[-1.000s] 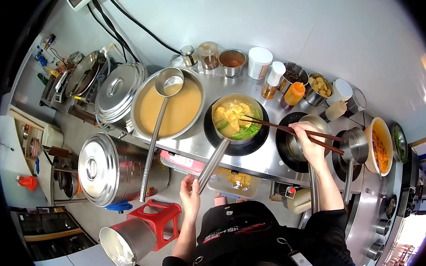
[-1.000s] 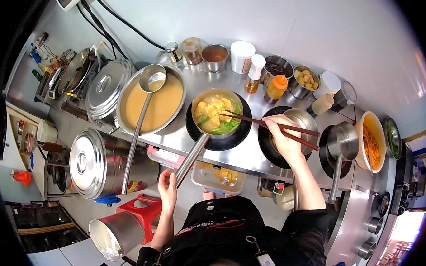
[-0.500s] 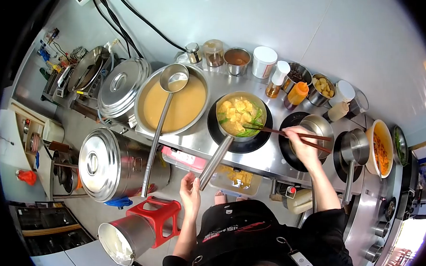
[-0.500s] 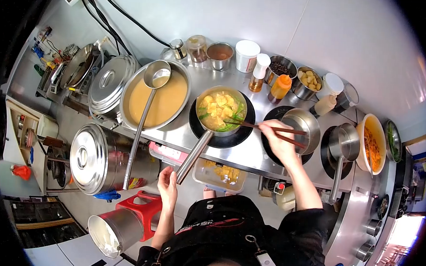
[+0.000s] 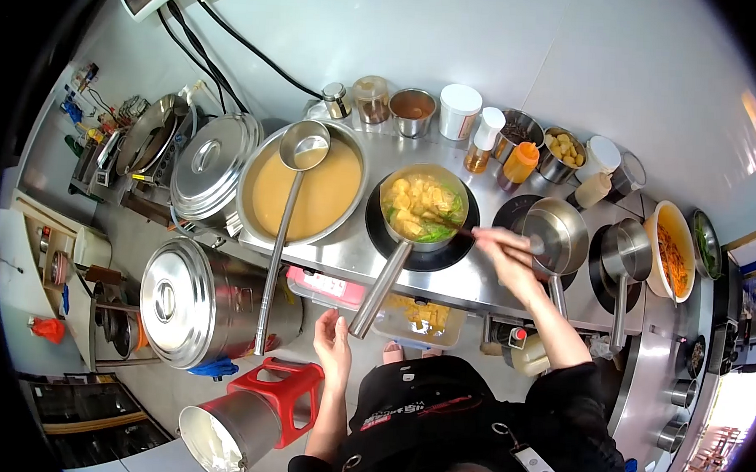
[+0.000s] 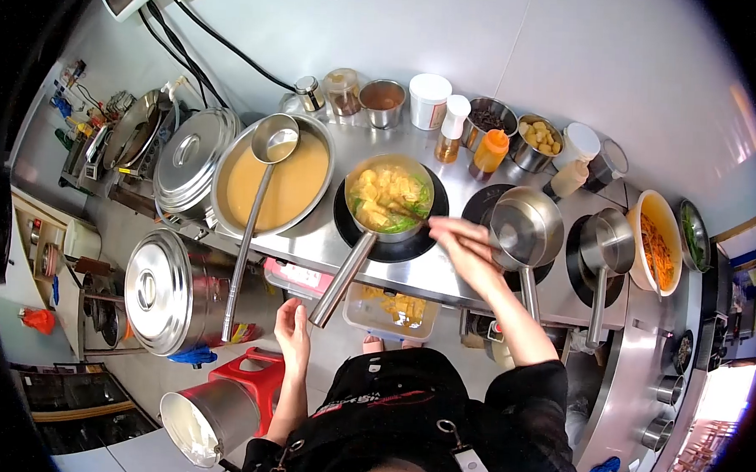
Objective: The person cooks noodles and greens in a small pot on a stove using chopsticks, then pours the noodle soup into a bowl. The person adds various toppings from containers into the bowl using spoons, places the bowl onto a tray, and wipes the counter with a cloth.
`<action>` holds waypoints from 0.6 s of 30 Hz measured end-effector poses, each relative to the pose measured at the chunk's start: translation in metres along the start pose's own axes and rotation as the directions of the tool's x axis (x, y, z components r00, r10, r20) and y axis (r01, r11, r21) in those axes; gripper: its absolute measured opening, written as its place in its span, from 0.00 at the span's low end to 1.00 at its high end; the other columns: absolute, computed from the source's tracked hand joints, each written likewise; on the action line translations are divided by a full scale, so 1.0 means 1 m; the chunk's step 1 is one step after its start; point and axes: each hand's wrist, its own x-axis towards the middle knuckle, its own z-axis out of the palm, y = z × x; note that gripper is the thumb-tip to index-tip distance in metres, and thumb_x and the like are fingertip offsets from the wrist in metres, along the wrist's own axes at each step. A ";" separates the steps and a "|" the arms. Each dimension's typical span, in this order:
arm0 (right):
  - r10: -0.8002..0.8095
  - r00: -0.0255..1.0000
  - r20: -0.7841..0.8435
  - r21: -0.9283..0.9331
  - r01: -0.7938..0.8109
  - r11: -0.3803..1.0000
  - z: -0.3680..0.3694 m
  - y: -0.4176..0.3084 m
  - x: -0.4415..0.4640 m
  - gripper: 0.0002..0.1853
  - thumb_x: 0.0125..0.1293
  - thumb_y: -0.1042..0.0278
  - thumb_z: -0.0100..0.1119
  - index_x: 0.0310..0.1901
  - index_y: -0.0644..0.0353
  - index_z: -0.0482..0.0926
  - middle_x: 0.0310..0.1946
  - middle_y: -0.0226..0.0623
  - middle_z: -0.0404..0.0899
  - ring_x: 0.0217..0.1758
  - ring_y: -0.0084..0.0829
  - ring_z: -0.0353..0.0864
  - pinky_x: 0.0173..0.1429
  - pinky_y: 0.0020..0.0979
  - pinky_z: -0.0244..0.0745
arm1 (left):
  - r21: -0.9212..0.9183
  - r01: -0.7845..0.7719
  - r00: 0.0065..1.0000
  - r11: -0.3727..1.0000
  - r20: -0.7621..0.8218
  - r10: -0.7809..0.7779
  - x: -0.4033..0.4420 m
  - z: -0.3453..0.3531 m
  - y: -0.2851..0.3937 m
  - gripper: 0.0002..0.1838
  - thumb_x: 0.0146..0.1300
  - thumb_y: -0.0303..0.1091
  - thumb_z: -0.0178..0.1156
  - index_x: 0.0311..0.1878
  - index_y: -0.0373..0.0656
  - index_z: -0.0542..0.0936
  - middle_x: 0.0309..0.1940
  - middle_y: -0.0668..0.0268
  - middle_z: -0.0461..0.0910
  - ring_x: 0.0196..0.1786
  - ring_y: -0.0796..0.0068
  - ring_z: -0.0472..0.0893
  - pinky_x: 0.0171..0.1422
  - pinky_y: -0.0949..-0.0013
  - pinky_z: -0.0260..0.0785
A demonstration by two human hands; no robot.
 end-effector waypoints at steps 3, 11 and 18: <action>-0.170 0.985 0.023 -0.032 0.171 0.985 -0.010 0.012 -0.002 0.09 0.63 0.68 0.63 0.41 0.63 0.83 0.38 0.36 0.85 0.41 0.26 0.84 0.48 0.26 0.77 | -0.007 -0.014 1.000 1.000 -0.005 0.014 0.001 -0.002 -0.004 0.19 0.69 0.35 0.57 0.56 0.30 0.72 0.46 0.59 0.78 0.46 0.76 0.77 0.51 0.73 0.70; -0.310 0.950 -0.039 -0.058 0.308 0.950 -0.040 -0.014 0.004 0.08 0.64 0.71 0.60 0.39 0.66 0.82 0.35 0.40 0.84 0.38 0.28 0.82 0.44 0.29 0.76 | -0.023 -0.004 1.000 1.000 -0.024 0.003 -0.001 -0.004 -0.004 0.17 0.70 0.36 0.56 0.53 0.31 0.73 0.48 0.61 0.77 0.51 0.75 0.75 0.58 0.73 0.66; -0.269 0.958 0.104 -0.083 0.278 0.957 -0.018 -0.010 0.018 0.08 0.63 0.69 0.62 0.37 0.66 0.82 0.33 0.40 0.83 0.37 0.31 0.82 0.44 0.30 0.75 | -0.019 0.027 0.998 0.999 -0.059 -0.028 -0.003 -0.010 -0.003 0.17 0.70 0.36 0.56 0.54 0.31 0.73 0.47 0.61 0.77 0.51 0.75 0.76 0.59 0.72 0.66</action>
